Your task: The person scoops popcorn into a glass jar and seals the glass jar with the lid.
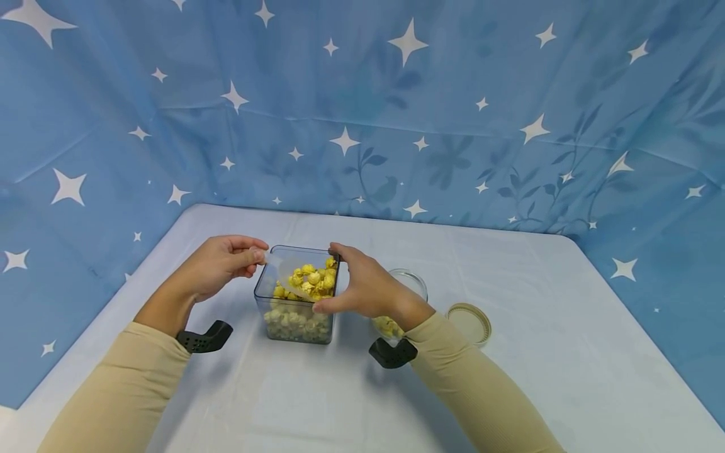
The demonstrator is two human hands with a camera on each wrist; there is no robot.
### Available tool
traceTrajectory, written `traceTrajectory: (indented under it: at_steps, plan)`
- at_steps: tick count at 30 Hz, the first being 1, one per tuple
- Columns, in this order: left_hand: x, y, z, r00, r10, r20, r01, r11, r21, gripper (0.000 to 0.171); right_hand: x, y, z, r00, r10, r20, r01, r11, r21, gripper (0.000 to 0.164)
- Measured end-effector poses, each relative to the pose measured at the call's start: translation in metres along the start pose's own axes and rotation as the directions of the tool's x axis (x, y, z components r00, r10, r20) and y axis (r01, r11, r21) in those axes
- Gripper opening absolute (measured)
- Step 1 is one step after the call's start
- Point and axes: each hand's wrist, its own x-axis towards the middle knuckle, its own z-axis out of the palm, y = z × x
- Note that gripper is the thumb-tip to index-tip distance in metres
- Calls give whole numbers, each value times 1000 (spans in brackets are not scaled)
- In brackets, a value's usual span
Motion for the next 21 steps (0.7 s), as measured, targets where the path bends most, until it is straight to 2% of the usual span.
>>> traceTrajectory:
  at_steps: [6, 12, 21]
  plan:
    - [-2, -6, -4, 999, 14, 35, -12, 998, -59, 38, 0, 0, 2, 1000, -6, -15, 6, 1000, 2, 106]
    - [-1, -5, -4, 997, 19, 74, -10, 993, -121, 37, 0, -1, 2, 1000, 7, -25, -7, 1000, -1, 107]
    - [-1, -7, -5, 998, 19, 64, -10, 991, -134, 38, 0, -1, 2, 1000, 4, -23, -3, 1000, 5, 106]
